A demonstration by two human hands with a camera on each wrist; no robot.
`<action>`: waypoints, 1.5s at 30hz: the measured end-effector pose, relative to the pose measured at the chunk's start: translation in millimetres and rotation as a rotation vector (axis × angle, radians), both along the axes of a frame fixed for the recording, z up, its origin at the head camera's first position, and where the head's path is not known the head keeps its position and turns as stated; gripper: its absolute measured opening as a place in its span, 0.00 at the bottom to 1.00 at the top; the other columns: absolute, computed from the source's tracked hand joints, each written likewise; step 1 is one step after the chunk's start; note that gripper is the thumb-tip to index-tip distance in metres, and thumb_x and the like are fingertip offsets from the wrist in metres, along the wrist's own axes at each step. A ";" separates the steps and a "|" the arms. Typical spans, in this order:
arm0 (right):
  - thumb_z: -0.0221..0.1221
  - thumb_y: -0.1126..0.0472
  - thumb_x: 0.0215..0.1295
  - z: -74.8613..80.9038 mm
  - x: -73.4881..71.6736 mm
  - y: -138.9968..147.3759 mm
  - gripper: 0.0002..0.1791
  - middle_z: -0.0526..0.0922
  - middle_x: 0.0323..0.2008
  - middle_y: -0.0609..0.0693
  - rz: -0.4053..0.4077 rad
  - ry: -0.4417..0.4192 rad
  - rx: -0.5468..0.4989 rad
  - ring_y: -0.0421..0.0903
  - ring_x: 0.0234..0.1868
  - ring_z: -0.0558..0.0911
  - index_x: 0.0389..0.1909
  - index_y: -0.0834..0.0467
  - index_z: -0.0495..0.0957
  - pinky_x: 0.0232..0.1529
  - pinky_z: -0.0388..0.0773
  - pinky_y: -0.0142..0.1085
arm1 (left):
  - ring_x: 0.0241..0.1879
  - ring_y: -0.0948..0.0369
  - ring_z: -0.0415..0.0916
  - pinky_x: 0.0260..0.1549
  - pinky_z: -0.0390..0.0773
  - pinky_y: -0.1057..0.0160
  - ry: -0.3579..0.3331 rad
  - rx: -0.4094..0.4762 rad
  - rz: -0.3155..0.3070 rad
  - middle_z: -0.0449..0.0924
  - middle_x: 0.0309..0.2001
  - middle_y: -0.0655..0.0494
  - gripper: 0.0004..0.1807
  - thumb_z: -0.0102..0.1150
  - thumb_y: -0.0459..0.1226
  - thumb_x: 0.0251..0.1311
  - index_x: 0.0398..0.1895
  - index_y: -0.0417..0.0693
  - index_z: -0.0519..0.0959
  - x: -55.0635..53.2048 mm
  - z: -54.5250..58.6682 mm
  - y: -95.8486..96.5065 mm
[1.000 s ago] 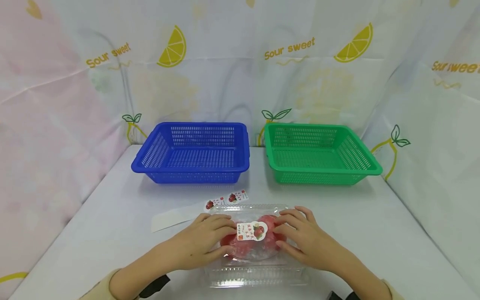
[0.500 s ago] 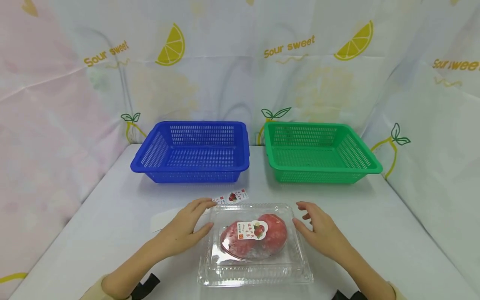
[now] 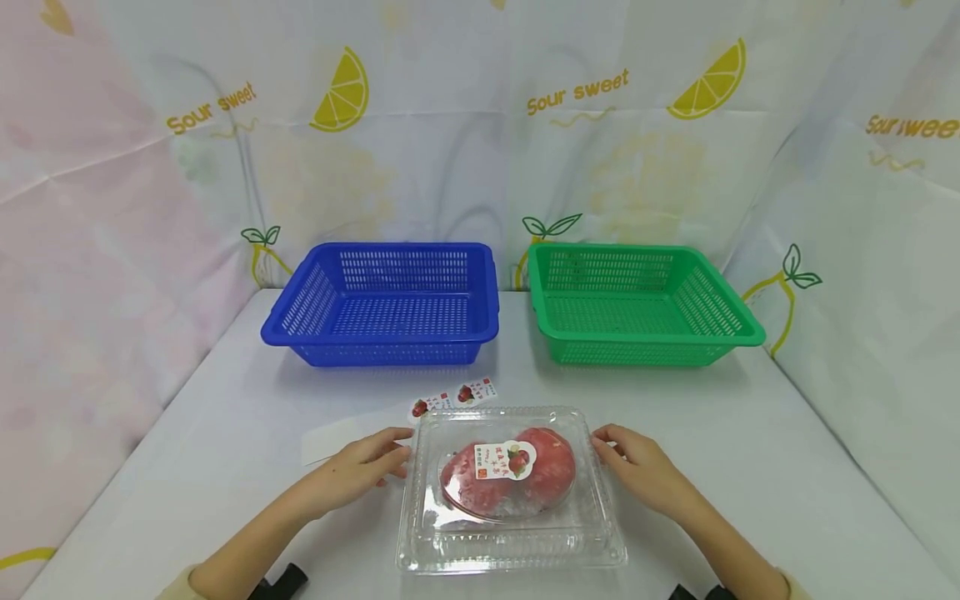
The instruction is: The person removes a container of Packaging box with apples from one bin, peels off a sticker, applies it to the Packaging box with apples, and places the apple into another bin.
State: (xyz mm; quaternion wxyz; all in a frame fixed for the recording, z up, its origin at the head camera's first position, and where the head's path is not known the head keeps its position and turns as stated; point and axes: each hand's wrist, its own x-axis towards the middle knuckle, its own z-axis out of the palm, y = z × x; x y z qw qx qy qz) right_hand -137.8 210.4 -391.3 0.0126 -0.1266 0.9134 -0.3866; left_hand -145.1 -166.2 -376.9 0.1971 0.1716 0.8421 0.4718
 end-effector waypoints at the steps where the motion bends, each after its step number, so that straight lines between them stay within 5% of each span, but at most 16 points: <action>1: 0.49 0.58 0.68 -1.4 0.2 0.4 0.10 0.79 0.36 0.49 0.012 0.005 0.004 0.43 0.35 0.75 0.39 0.59 0.76 0.32 0.73 0.34 | 0.43 0.53 0.76 0.37 0.76 0.57 -0.016 0.002 -0.006 0.77 0.46 0.45 0.27 0.41 0.46 0.68 0.61 0.34 0.62 0.2 0.1 0.1; 6: 0.47 0.60 0.68 -4.3 2.3 3.2 0.13 0.78 0.36 0.50 0.089 -0.017 -0.040 0.45 0.38 0.76 0.40 0.63 0.77 0.36 0.74 0.35 | 0.37 0.55 0.77 0.30 0.75 0.58 -0.076 -0.015 0.001 0.77 0.38 0.49 0.26 0.40 0.48 0.68 0.54 0.34 0.70 1.2 -0.6 3.0; 16: 0.44 0.57 0.70 -4.9 2.8 7.4 0.24 0.73 0.44 0.59 0.136 -0.371 -0.325 0.46 0.44 0.72 0.51 0.76 0.67 0.41 0.74 0.38 | 0.33 0.56 0.77 0.27 0.74 0.57 -0.128 -0.015 -0.008 0.77 0.34 0.53 0.22 0.41 0.45 0.67 0.47 0.34 0.75 1.4 -2.0 5.1; 23: 0.43 0.60 0.69 -9.2 3.0 9.4 0.08 0.69 0.37 0.50 0.255 -0.521 -0.601 0.44 0.40 0.73 0.33 0.60 0.67 0.43 0.73 0.41 | 0.33 0.55 0.77 0.24 0.78 0.56 -0.265 0.110 -0.008 0.76 0.34 0.50 0.19 0.42 0.42 0.67 0.47 0.34 0.71 4.8 -1.8 6.2; 28: 0.41 0.56 0.71 -9.7 5.8 9.3 0.08 0.69 0.41 0.47 0.246 -0.647 -0.770 0.47 0.44 0.76 0.37 0.53 0.67 0.44 0.74 0.43 | 0.30 0.57 0.77 0.22 0.78 0.62 -0.335 0.183 -0.027 0.75 0.32 0.50 0.16 0.41 0.41 0.67 0.43 0.36 0.71 5.5 -2.2 7.3; 40: 0.38 0.53 0.71 -8.6 14.0 -2.0 0.07 0.55 0.49 0.54 0.239 -0.705 -0.830 0.53 0.48 0.70 0.39 0.52 0.56 0.45 0.72 0.53 | 0.29 0.60 0.72 0.25 0.74 0.62 -0.274 0.167 -0.034 0.72 0.27 0.53 0.12 0.39 0.40 0.68 0.36 0.40 0.68 1.8 -2.3 10.2; 45: 0.40 0.53 0.71 -6.4 15.0 -3.8 0.11 0.61 0.51 0.56 0.271 -0.729 -0.860 0.56 0.49 0.75 0.40 0.54 0.49 0.43 0.73 0.55 | 0.30 0.59 0.73 0.27 0.75 0.59 -0.251 0.174 -0.038 0.73 0.27 0.53 0.12 0.39 0.40 0.68 0.35 0.39 0.68 0.3 1.5 11.5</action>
